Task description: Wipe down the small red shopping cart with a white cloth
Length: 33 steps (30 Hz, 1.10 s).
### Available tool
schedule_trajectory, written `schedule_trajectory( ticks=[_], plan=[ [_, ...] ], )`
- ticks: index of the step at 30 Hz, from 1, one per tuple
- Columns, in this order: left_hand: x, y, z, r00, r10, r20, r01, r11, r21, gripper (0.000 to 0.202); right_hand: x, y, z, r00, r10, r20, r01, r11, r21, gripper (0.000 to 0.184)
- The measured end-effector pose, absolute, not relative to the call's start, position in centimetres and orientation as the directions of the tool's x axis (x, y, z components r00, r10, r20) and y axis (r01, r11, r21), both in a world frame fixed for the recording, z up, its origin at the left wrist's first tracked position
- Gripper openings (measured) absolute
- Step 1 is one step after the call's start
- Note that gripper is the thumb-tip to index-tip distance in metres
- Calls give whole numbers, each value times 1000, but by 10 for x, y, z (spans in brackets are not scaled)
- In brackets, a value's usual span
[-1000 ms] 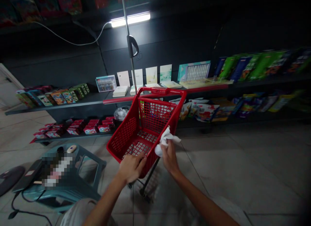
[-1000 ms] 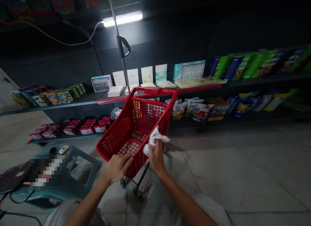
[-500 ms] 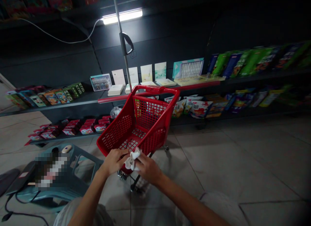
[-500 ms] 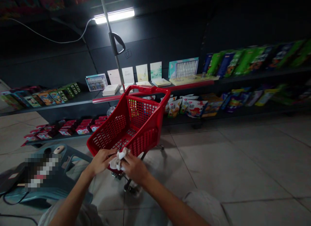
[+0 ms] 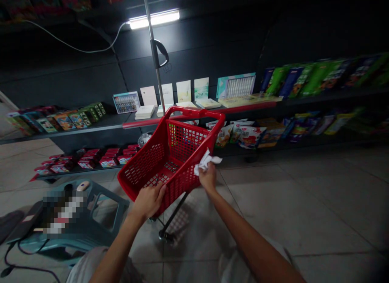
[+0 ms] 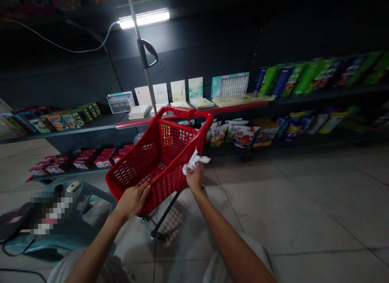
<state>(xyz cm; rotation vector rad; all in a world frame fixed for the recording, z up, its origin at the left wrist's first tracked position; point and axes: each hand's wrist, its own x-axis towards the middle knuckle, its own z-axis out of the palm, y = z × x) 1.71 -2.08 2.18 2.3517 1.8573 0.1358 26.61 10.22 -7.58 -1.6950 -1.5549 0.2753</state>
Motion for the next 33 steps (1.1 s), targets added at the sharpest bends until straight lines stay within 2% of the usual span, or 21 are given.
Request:
schedule_trajectory(
  ticks=[1,3,6,7,10,12,14,18,20,22,25,27,30,33],
  plan=[
    [16,-20,21,241,970,-19,956,-234,178,50,249,88,-82,270,903,333,660,79,-748,42],
    [14,-19,20,250,968,-22,947,-239,214,50,209,48,-93,225,907,356,529,193,-827,39],
    [11,-19,21,272,962,-17,928,-257,270,48,159,-17,-104,-89,917,388,393,390,-833,41],
    [11,-19,22,277,961,-12,923,-262,283,48,148,-33,-105,-246,890,383,398,453,-797,39],
    [11,-21,26,272,962,-14,919,-255,302,47,137,-53,-100,-525,790,318,487,585,-649,23],
    [10,-22,27,263,964,-30,920,-242,307,48,147,-45,-92,-621,720,310,514,673,-532,14],
    [7,-22,28,264,963,-45,917,-237,322,49,166,-27,-83,-641,692,332,536,713,-451,14],
    [-5,-21,28,239,969,-59,919,-206,336,50,219,20,-69,-453,821,347,701,568,-431,26],
    [-12,-19,28,243,968,-55,920,-212,331,51,246,47,-68,-270,889,370,762,432,-482,28],
    [-17,-18,28,259,965,-44,915,-231,330,52,268,73,-72,-28,930,366,770,254,-586,29],
    [-21,-18,27,267,963,-32,910,-241,336,52,272,98,-92,322,916,241,628,-16,-778,35],
    [-21,-17,26,278,960,-22,904,-254,345,52,251,98,-113,450,882,139,470,-101,-877,40],
    [-22,-16,24,291,957,-4,896,-272,352,51,195,67,-145,434,898,74,281,-57,-958,42],
    [-24,-14,23,288,957,4,898,-272,345,52,138,14,-161,241,967,89,168,49,-985,46]
  ],
)
